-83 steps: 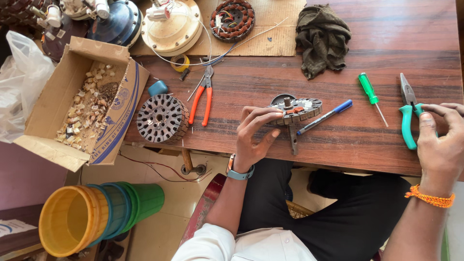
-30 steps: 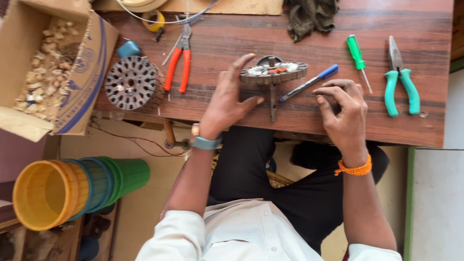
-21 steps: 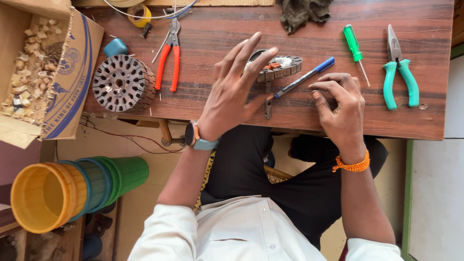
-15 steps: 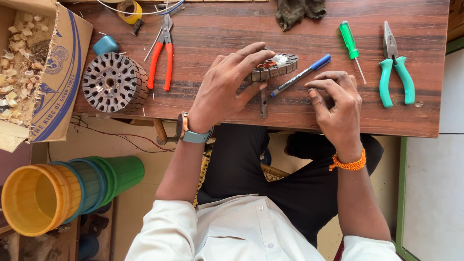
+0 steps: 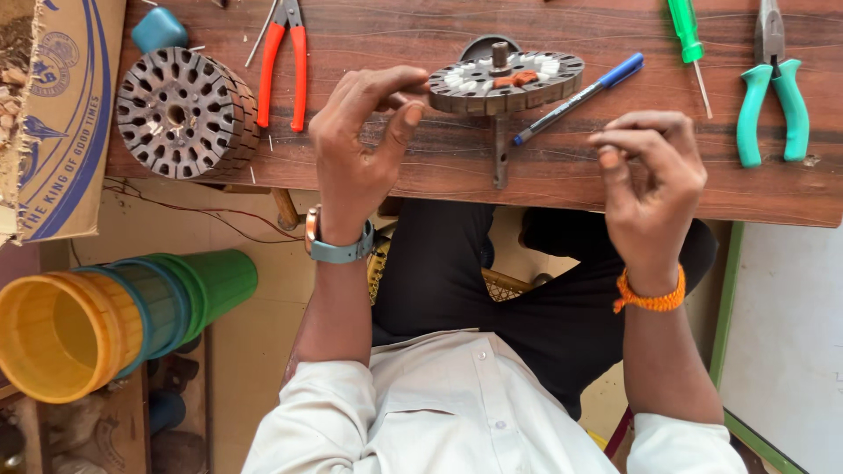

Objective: The person uses a small tool to adjust and secure components within a circular electrical part held in a clamp. They repeatedly insert and remove a small piece, then use the tool to press and align internal elements. The work continues with minor repositioning of the part and tool adjustments.

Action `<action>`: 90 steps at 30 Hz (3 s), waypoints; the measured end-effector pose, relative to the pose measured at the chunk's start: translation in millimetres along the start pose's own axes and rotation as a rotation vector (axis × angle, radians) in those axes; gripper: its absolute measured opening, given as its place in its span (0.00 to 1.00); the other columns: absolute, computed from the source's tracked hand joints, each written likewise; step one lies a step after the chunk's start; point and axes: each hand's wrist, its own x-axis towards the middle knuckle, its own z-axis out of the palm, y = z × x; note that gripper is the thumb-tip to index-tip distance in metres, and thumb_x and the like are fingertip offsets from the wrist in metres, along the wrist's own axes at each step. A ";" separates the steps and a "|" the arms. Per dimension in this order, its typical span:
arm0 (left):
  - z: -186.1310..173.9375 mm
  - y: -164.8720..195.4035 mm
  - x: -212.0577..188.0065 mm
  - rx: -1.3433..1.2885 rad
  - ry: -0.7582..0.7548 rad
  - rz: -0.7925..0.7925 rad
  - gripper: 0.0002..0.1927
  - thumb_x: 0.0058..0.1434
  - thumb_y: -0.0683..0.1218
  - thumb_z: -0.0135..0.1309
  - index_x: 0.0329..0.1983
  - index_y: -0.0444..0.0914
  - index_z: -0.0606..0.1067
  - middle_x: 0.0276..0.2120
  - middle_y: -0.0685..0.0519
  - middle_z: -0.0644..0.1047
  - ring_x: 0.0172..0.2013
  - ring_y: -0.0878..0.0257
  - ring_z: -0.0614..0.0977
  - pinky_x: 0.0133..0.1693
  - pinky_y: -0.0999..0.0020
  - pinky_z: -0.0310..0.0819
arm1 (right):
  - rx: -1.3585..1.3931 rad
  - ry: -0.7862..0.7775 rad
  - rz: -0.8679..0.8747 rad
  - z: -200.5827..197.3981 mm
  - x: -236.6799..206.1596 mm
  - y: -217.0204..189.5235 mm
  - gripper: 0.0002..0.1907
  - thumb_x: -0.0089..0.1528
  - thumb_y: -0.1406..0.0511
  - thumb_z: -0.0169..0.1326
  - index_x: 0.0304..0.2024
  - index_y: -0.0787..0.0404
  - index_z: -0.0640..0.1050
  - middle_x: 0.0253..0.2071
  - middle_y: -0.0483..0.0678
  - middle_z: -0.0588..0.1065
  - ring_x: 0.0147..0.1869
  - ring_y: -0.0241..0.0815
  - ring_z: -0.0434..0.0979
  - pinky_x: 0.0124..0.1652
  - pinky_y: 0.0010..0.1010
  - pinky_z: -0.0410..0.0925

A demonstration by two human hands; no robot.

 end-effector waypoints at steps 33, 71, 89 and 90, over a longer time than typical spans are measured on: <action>85.5 -10.9 -12.1 0.102 0.272 0.119 0.21 0.59 0.48 0.70 0.54 0.50 0.76 0.52 0.63 0.77 0.56 0.62 0.74 0.58 0.60 0.63 | -0.033 -0.068 -0.080 15.0 3.1 -50.4 0.05 0.74 0.70 0.61 0.46 0.67 0.80 0.32 0.42 0.74 0.30 0.27 0.66 0.30 0.19 0.58; 42.6 -82.0 77.6 -0.818 -0.636 0.078 0.14 0.75 0.49 0.61 0.53 0.33 0.77 0.44 0.54 0.81 0.44 0.70 0.82 0.49 0.74 0.79 | -0.402 -0.239 -0.533 34.5 75.6 -100.2 0.06 0.63 0.75 0.68 0.39 0.68 0.82 0.30 0.49 0.76 0.28 0.35 0.69 0.29 0.26 0.59; 22.0 -40.8 67.2 -0.495 -0.428 0.384 0.29 0.65 0.49 0.68 0.66 0.45 0.69 0.55 0.54 0.77 0.53 0.62 0.79 0.57 0.63 0.76 | -0.234 0.058 -0.296 84.9 -3.9 -33.4 0.05 0.64 0.76 0.63 0.40 0.66 0.81 0.32 0.48 0.76 0.31 0.35 0.73 0.33 0.27 0.65; 21.7 -34.7 57.6 -0.364 -0.349 0.446 0.35 0.61 0.50 0.72 0.67 0.44 0.68 0.52 0.56 0.78 0.52 0.61 0.77 0.55 0.62 0.73 | -0.254 0.056 -0.286 78.4 -4.3 -29.3 0.05 0.63 0.77 0.63 0.40 0.66 0.81 0.31 0.48 0.75 0.30 0.35 0.71 0.31 0.27 0.64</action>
